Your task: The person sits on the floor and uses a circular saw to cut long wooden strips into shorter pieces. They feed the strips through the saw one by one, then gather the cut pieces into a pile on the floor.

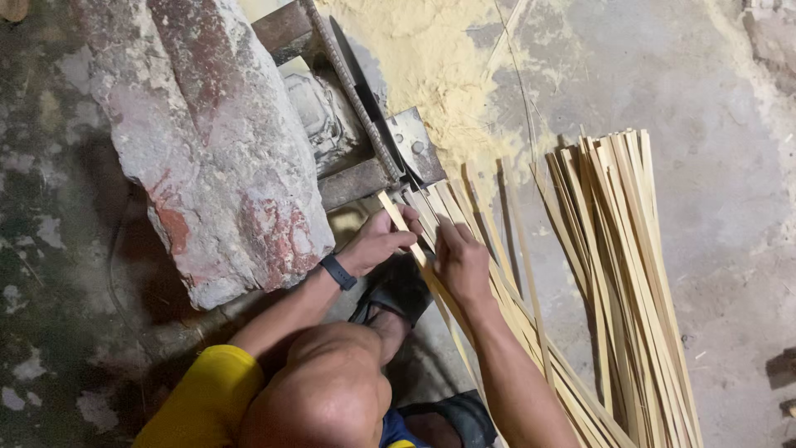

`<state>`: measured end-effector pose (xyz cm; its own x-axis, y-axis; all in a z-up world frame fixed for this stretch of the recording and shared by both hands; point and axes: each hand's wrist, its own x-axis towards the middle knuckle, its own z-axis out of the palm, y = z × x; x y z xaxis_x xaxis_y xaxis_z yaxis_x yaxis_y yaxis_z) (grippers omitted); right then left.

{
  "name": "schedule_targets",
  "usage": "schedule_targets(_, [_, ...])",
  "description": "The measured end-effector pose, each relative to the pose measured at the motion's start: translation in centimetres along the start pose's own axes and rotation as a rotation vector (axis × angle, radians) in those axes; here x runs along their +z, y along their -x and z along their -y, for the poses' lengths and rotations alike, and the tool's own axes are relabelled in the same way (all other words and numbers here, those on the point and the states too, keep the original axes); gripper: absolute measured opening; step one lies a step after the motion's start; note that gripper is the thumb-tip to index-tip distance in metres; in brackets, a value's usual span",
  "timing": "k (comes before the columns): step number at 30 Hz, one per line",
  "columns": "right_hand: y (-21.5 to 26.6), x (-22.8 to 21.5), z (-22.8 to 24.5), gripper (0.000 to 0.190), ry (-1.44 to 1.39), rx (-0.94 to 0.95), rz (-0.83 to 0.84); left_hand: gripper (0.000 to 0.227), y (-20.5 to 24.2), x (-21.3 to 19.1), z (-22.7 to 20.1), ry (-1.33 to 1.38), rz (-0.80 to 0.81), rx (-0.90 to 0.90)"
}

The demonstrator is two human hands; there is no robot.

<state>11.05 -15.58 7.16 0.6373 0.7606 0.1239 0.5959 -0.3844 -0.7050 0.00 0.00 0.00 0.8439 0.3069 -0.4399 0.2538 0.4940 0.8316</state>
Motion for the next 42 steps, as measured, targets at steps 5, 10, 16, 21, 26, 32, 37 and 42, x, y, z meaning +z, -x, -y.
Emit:
schedule_targets(5, [-2.8, 1.6, 1.3, 0.015, -0.003, 0.005, -0.002, 0.022, -0.1, -0.2, 0.7, 0.157, 0.045, -0.012])
schedule_targets(10, [-0.5, -1.5, 2.1, 0.017, 0.047, 0.039, 0.000, 0.029, 0.3, 0.1, 0.4, 0.102, 0.024, -0.049])
schedule_targets(16, [4.3, -3.7, 1.6, 0.034, -0.017, -0.134, -0.038, 0.024, 0.4, 0.7, 0.2, 0.024, 0.053, 0.007])
schedule_targets(21, [4.6, -3.0, 0.2, 0.025, -0.062, 0.153, 0.079, 0.023, 0.4, 1.1, -0.4, -0.088, 0.020, -0.093])
schedule_targets(26, [4.2, -2.3, -0.1, 0.032, -0.001, 0.183, -0.017, 0.030, 0.1, 0.1, 0.2, -0.010, 0.118, -0.012])
schedule_targets(32, [1.4, 0.8, 0.1, 0.042, -0.035, 0.151, 0.012, 0.024, -0.6, -1.3, 2.0, -0.032, 0.072, -0.055])
schedule_targets(37, [0.8, 1.0, 0.7, 0.041, -0.011, 0.092, -0.019, 0.019, -0.8, -0.4, 3.0, 0.196, 0.017, -0.076])
schedule_targets(42, [2.6, -2.6, 1.0, 0.030, 0.043, 0.149, -0.003, 0.020, -0.8, -0.4, 2.6, 0.275, -0.025, -0.086])
